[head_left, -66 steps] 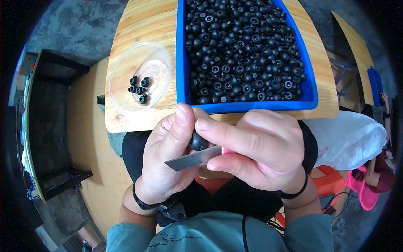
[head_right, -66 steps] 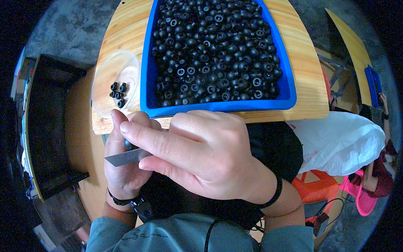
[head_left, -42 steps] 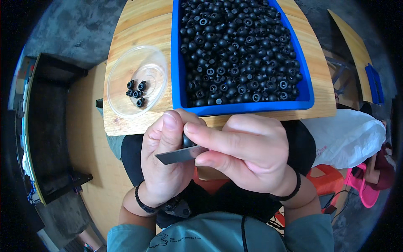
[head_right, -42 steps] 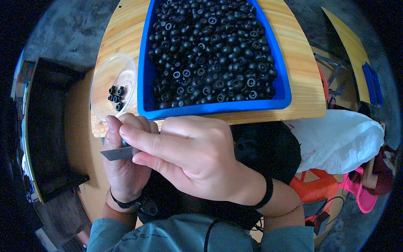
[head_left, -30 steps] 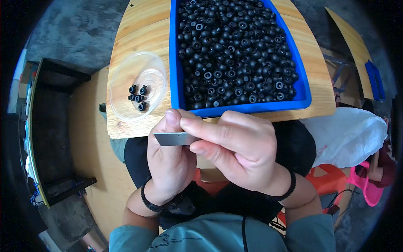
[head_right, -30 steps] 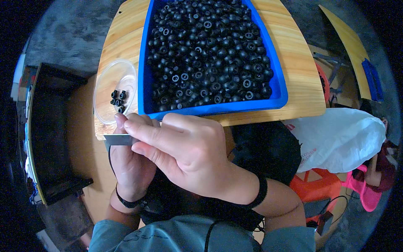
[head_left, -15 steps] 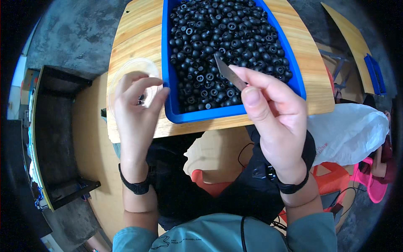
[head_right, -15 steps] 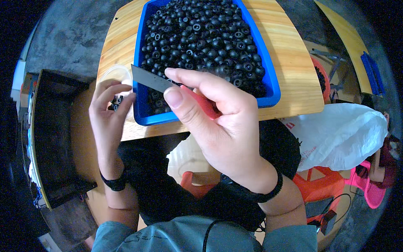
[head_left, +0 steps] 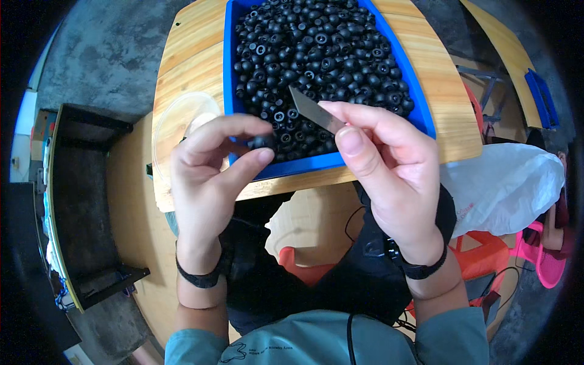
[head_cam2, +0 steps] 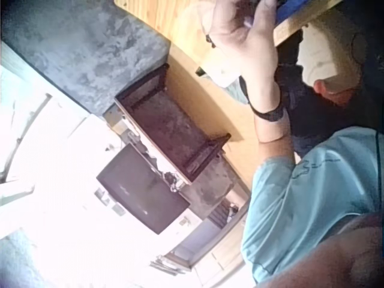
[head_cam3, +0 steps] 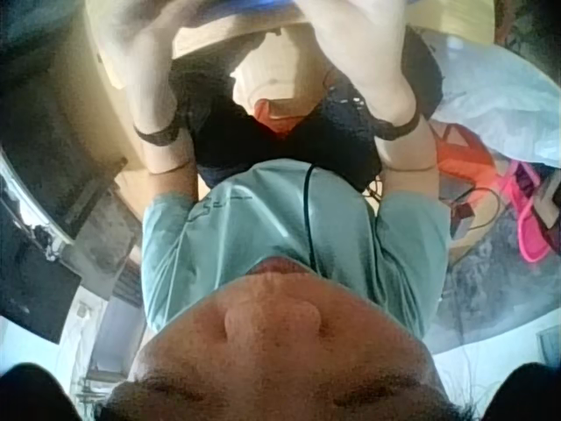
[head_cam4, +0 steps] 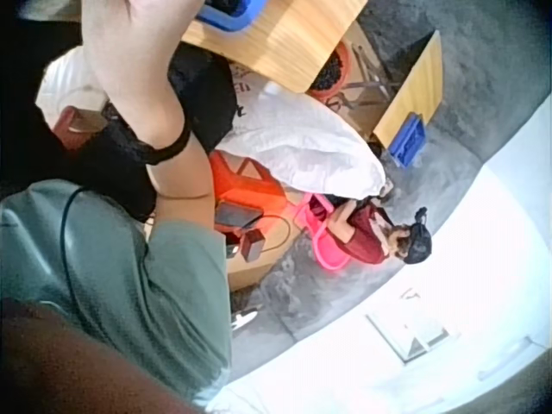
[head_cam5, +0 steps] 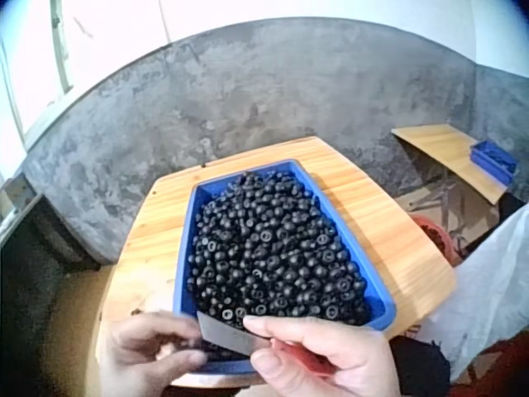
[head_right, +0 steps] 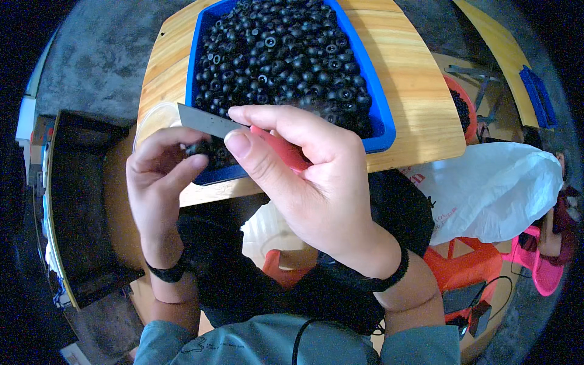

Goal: Sorting and cleaning small black plastic components using a small blade.

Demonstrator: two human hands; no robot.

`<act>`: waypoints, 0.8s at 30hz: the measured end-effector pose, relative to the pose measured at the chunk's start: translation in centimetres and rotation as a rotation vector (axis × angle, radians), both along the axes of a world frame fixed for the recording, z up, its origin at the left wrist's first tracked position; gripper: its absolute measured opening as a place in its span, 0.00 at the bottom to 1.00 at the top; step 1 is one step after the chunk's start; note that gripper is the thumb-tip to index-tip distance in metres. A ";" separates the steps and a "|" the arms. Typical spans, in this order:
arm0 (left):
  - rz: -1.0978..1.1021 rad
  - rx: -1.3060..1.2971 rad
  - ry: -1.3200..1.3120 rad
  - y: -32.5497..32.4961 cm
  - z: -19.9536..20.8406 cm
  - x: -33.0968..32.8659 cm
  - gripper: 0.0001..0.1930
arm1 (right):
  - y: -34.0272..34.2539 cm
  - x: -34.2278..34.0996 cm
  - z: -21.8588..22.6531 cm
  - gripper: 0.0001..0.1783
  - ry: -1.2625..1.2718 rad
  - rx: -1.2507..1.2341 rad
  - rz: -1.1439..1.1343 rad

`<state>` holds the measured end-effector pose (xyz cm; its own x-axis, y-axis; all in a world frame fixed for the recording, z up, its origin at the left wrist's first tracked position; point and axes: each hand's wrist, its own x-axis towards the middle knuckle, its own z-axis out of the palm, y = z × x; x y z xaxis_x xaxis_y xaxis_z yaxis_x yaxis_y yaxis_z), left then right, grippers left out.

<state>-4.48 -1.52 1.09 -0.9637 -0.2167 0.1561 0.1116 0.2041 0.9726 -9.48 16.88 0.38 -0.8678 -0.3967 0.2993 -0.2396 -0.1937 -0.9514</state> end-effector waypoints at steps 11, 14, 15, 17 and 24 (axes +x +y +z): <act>-0.382 1.038 -0.065 -0.2 -0.9 2.4 0.11 | -1.9 1.0 0.5 0.23 0.551 0.145 0.100; -0.347 1.131 -0.109 -0.3 -0.8 2.7 0.10 | -2.3 1.3 0.6 0.23 0.551 0.157 0.101; -0.344 1.133 -0.108 -0.4 -0.9 2.8 0.10 | -2.5 1.3 0.4 0.22 0.570 0.129 0.095; -0.374 1.124 -0.085 -0.5 -1.0 3.0 0.10 | -2.8 1.3 0.1 0.22 0.589 0.102 0.089; -0.369 1.065 -0.051 -0.6 -1.0 3.1 0.10 | -2.6 1.4 0.4 0.20 0.563 0.111 0.136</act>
